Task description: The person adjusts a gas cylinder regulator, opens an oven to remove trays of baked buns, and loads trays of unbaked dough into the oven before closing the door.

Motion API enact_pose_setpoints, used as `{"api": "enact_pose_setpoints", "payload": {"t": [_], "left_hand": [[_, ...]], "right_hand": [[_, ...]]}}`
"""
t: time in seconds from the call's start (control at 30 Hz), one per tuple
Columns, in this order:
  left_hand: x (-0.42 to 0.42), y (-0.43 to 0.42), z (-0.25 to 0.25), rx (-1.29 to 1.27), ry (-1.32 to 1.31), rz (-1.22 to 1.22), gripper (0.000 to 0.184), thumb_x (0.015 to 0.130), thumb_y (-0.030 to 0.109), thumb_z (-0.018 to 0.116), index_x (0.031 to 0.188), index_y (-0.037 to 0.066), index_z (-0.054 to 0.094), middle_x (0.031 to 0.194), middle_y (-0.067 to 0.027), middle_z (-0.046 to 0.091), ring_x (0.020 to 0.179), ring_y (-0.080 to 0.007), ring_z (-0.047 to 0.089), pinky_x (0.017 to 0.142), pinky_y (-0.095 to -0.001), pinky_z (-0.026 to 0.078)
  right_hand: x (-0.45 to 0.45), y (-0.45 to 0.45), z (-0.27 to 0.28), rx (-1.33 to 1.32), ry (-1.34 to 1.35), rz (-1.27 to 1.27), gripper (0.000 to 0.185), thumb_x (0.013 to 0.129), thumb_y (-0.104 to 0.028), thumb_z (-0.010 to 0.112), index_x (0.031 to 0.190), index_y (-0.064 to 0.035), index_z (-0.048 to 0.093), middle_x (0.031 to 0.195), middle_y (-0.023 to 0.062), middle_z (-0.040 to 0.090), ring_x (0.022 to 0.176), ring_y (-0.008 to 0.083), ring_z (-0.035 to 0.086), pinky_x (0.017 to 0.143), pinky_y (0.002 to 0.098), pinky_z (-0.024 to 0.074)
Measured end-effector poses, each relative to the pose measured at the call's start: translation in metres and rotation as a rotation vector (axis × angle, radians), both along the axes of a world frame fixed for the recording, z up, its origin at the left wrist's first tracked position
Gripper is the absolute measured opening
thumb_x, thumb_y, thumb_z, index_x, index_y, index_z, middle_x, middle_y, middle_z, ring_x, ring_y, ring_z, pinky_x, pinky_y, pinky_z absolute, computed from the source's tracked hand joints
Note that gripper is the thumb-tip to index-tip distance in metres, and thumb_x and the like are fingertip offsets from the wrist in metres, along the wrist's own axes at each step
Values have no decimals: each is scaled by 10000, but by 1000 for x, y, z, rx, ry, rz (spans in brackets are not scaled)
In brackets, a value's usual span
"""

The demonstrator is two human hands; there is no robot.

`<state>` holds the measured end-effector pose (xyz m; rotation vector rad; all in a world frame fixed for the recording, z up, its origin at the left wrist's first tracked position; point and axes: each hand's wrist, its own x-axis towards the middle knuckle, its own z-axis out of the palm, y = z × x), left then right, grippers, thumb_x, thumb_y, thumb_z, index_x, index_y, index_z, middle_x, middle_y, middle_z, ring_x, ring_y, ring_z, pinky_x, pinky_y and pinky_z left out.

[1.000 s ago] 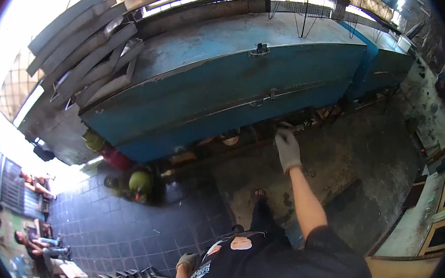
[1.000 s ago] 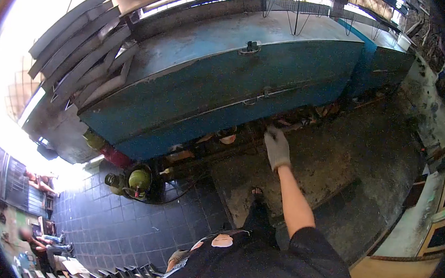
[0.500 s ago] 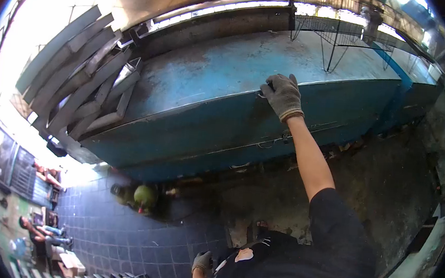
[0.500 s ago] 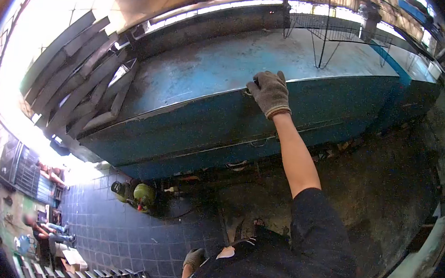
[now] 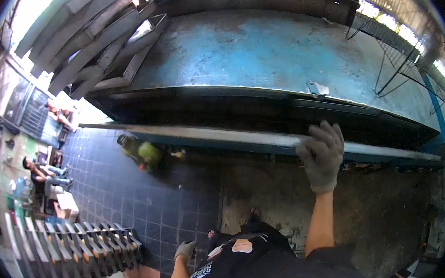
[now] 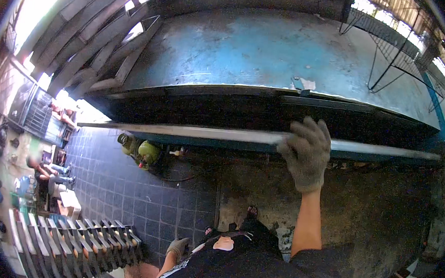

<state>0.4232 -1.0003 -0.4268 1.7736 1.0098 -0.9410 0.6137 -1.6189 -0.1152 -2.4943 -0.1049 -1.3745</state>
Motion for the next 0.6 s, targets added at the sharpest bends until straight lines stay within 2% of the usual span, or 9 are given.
{"api": "enact_pose_setpoints", "payload": {"t": [0.07,0.17,0.27,0.33,0.47,0.53,0.6], "left_hand": [[9,-8,14,39,50,-8,428,1051,349,829,1360,57,769,966,-74,749,776,-221,715,638,-429,587],[15,-19,16,39,1,14,428,1051,347,831,1358,55,775,962,-68,748,770,-218,713,636,-428,578],[15,-23,-1,18,9,73,484,1043,356,849,1405,42,781,969,-71,765,762,-217,710,636,-426,573],[21,-26,-7,1,-67,-12,542,1036,361,863,1460,34,782,1002,-87,798,776,-220,728,652,-425,578],[24,-35,-11,2,-65,-4,562,1038,368,861,1486,36,786,1058,-97,828,817,-224,756,684,-417,593],[22,-35,-24,-20,-57,6,387,1099,294,808,1391,40,804,1052,-102,814,808,-266,745,694,-456,599],[20,-33,-27,-22,-63,0,381,1104,291,801,1391,39,802,1034,-96,807,806,-263,742,695,-447,595]], "right_hand": [[-20,6,-15,-25,53,9,344,921,-463,975,1040,-233,748,1320,23,828,1411,330,740,1323,631,492],[-27,9,-17,-22,65,29,320,943,-456,962,1053,-247,746,1268,8,820,1380,323,750,1317,633,499],[-24,10,-13,-24,82,2,328,950,-469,954,1072,-246,746,1266,5,822,1371,325,751,1311,637,500],[-22,8,-12,-32,78,7,324,955,-470,950,1073,-244,750,1254,9,822,1359,327,753,1299,638,506],[-21,9,-19,-22,18,27,311,948,-461,950,1050,-238,758,1202,16,814,1312,336,761,1263,641,520],[-29,10,-18,-27,42,40,319,944,-459,951,1062,-238,753,1197,16,805,1297,337,763,1247,640,529],[-38,13,-23,-32,60,56,328,940,-457,952,1074,-238,748,1192,16,796,1282,338,764,1231,638,538]]}}
